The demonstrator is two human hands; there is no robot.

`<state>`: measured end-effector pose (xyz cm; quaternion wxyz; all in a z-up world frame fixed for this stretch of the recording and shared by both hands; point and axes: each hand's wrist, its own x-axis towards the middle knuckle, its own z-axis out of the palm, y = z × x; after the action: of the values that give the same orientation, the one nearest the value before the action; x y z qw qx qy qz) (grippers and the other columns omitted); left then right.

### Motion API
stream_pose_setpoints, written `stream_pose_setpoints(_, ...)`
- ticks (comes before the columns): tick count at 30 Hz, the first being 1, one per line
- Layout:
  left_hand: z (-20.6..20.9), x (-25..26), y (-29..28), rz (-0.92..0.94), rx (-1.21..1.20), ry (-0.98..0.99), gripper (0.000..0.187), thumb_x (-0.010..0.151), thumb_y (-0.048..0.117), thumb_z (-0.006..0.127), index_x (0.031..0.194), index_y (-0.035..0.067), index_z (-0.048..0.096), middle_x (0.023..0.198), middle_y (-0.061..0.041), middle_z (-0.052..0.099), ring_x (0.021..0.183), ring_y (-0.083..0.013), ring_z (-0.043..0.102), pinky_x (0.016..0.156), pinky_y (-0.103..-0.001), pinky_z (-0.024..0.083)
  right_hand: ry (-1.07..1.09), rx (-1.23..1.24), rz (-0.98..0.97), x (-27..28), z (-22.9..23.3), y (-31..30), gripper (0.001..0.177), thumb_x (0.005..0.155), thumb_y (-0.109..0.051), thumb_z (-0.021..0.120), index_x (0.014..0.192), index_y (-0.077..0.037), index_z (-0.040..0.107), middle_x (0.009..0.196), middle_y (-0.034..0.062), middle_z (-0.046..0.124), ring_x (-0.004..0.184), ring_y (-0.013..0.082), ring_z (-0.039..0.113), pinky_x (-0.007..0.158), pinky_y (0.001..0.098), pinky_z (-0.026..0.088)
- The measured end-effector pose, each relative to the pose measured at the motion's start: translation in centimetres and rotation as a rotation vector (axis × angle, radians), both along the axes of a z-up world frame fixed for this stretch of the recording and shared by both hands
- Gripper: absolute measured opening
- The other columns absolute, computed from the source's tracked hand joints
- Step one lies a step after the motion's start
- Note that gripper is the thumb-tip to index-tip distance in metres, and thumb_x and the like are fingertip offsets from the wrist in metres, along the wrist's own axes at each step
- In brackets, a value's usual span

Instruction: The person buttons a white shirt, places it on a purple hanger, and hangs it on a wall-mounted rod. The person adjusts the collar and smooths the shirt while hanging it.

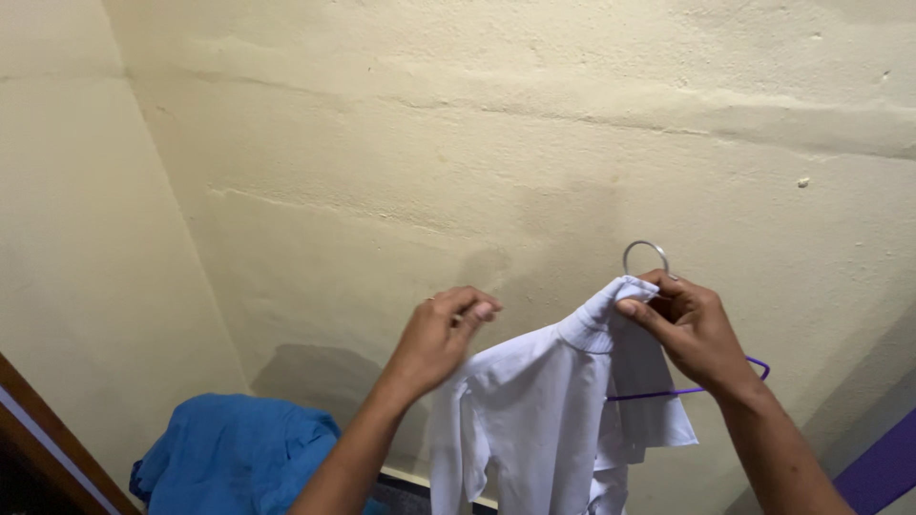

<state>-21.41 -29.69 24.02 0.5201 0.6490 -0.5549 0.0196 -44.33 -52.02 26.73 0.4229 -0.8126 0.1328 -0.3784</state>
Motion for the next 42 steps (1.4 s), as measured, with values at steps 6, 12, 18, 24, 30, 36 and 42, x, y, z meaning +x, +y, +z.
stream_pose_setpoints(6, 1.6, -4.9, -0.5, -0.044, 0.144, -0.132, 0.035, 0.100, 0.038, 0.059, 0.101, 0.005, 0.070, 0.095, -0.014, 0.072, 0.092, -0.0327, 0.070, 0.079, -0.045, 0.052, 0.034, -0.005, 0.036, 2.0, 0.3, 1.5, 0.022, 0.087, -0.017, 0.076, 0.102, -0.001, 0.075, 0.079, 0.0072, 0.076, 0.070, 0.0135, 0.071, 0.060, 0.0303, 0.058)
stream_pose_setpoints(12, 0.7, -5.0, -2.2, -0.015, 0.025, -0.010, 0.026, 0.100, 0.032, 0.058, 0.105, 0.009, 0.070, 0.080, -0.018, 0.071, 0.076, -0.0380, 0.070, 0.066, -0.047, 0.051, 0.087, -0.080, -0.035, 2.9, 1.0, 2.2, 0.030, 0.083, -0.022, 0.081, 0.107, -0.005, 0.077, 0.076, 0.0086, 0.074, 0.064, 0.0144, 0.066, 0.059, 0.0297, 0.054)
stream_pose_setpoints(18, 0.0, -2.7, -2.4, 0.107, -0.124, -0.023, 0.024, 0.100, 0.030, 0.061, 0.101, 0.007, 0.067, 0.077, -0.019, 0.068, 0.072, -0.0406, 0.067, 0.061, -0.047, 0.049, -0.029, -0.275, -0.046, 2.1, 1.3, 1.2, 0.029, 0.083, -0.024, 0.081, 0.107, -0.008, 0.074, 0.093, 0.0051, 0.077, 0.087, 0.0141, 0.073, 0.079, 0.0313, 0.059)
stream_pose_setpoints(24, 0.8, -1.3, -1.0, 0.144, -0.135, 0.005, 0.024, 0.101, 0.028, 0.060, 0.097, 0.005, 0.065, 0.068, -0.019, 0.061, 0.059, -0.0355, 0.058, 0.057, -0.043, 0.045, -0.228, -0.527, -0.370, 0.7, -2.2, 0.1, 0.030, 0.088, -0.026, 0.080, 0.110, -0.008, 0.071, 0.121, 0.0128, 0.070, 0.124, 0.0254, 0.060, 0.103, 0.0458, 0.050)
stream_pose_setpoints(30, 1.9, -0.6, 0.0, 0.133, -0.178, 0.038, 0.025, 0.103, 0.025, 0.060, 0.093, 0.002, 0.063, 0.064, -0.015, 0.055, 0.054, -0.0238, 0.047, 0.055, -0.036, 0.044, -0.396, -0.246, -0.635, 1.6, -9.3, -1.2, 0.044, 0.097, -0.024, 0.071, 0.129, -0.004, 0.049, 0.128, 0.0132, 0.049, 0.120, 0.0252, 0.053, 0.105, 0.0434, 0.048)
stream_pose_setpoints(36, 2.6, -0.5, 1.1, 0.120, -0.240, 0.030, 0.021, 0.103, 0.021, 0.059, 0.098, 0.001, 0.066, 0.065, -0.012, 0.056, 0.057, -0.0161, 0.047, 0.056, -0.032, 0.045, -0.123, 0.045, -0.335, 5.1, -15.7, 0.2, 0.059, 0.084, -0.030, 0.076, 0.129, -0.004, 0.048, 0.120, 0.0125, 0.057, 0.108, 0.0234, 0.058, 0.093, 0.0404, 0.049)
stream_pose_setpoints(42, 2.7, -0.7, 2.3, 0.150, -0.227, 0.055, 0.022, 0.104, 0.021, 0.059, 0.098, 0.001, 0.066, 0.063, -0.011, 0.051, 0.058, -0.0151, 0.043, 0.055, -0.032, 0.042, 0.294, 0.264, -0.030, 8.1, -18.6, 2.9, 0.058, 0.079, -0.041, 0.081, 0.123, -0.007, 0.065, 0.095, 0.0082, 0.068, 0.087, 0.0160, 0.062, 0.078, 0.0323, 0.052)
